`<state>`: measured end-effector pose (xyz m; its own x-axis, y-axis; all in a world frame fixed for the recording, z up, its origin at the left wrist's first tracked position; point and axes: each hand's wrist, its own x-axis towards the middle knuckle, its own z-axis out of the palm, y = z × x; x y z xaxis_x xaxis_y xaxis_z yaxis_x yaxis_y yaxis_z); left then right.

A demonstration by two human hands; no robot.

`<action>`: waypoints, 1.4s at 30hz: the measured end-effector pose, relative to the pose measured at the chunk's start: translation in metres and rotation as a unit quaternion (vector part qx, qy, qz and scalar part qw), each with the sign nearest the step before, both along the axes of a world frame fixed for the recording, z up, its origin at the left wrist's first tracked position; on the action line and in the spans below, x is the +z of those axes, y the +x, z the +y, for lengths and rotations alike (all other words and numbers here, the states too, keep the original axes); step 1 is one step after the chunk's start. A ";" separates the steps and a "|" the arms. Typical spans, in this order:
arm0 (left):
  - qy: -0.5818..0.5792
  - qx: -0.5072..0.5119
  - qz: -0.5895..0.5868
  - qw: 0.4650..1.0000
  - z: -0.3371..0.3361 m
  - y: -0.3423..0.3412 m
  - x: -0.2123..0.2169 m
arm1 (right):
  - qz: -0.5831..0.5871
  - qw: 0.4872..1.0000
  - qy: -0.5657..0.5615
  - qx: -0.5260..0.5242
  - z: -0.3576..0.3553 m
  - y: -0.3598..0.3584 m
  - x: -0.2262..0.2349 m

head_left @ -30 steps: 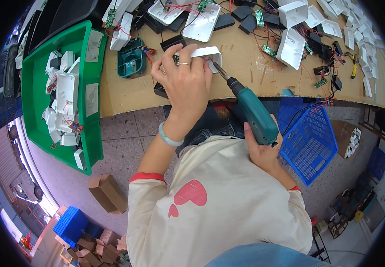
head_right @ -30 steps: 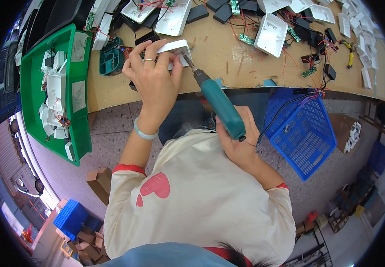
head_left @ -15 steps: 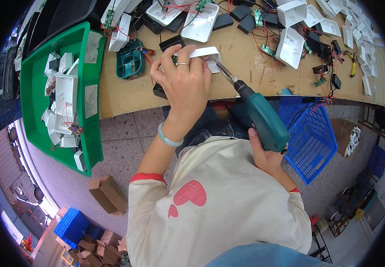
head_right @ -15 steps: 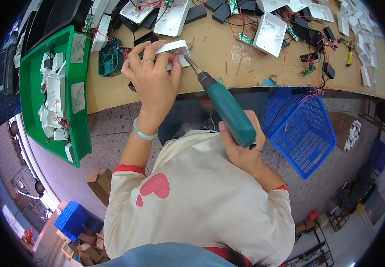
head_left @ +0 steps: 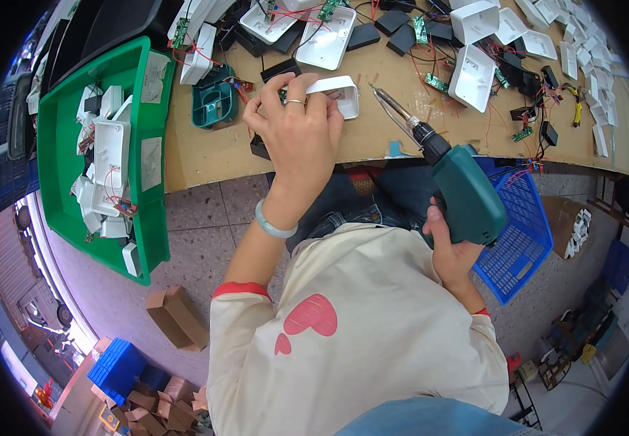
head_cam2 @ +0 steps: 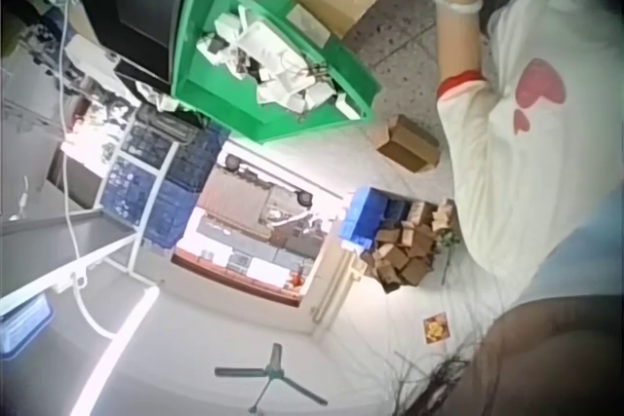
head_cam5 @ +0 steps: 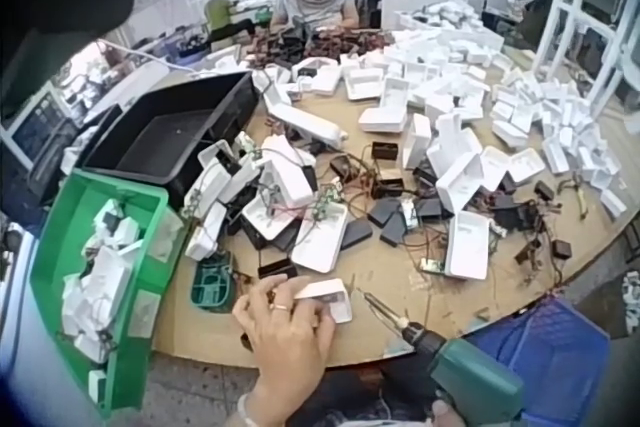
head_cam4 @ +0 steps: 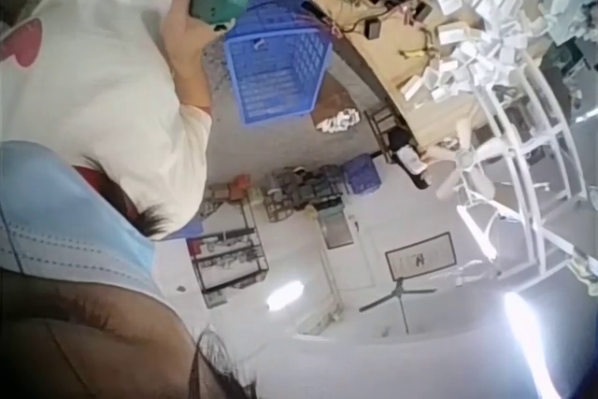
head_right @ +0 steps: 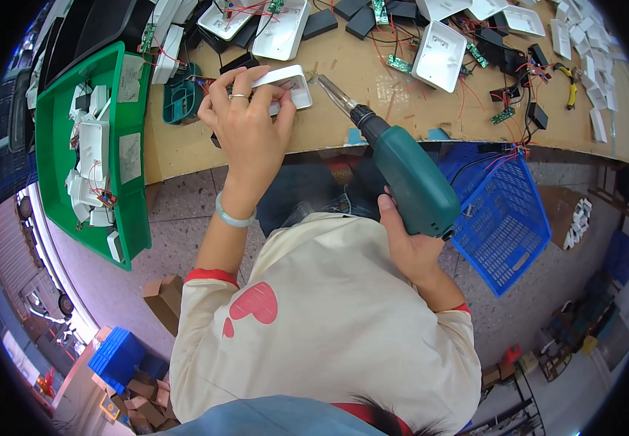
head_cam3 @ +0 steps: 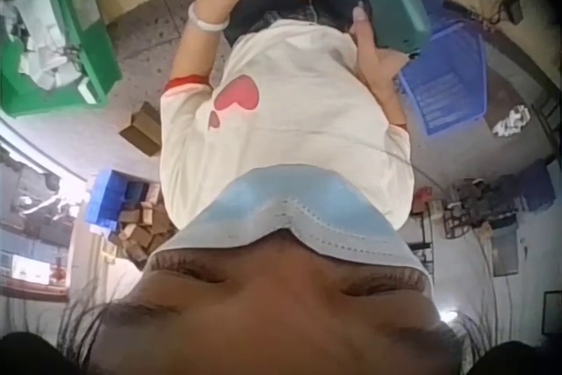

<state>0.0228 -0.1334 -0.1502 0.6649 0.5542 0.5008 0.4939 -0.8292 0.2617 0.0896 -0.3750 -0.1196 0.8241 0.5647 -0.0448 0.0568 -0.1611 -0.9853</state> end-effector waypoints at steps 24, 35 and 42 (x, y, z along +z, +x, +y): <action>-0.051 -0.011 -0.007 0.999 0.005 0.004 0.008 | 0.007 1.000 0.005 -0.009 0.000 0.004 0.004; -0.008 0.045 -0.063 0.997 -0.016 0.032 -0.006 | -0.014 0.999 0.021 -0.048 -0.004 0.017 0.002; 0.003 0.039 -0.081 0.996 -0.018 0.033 -0.010 | -0.032 0.999 -0.018 0.018 -0.011 0.015 -0.020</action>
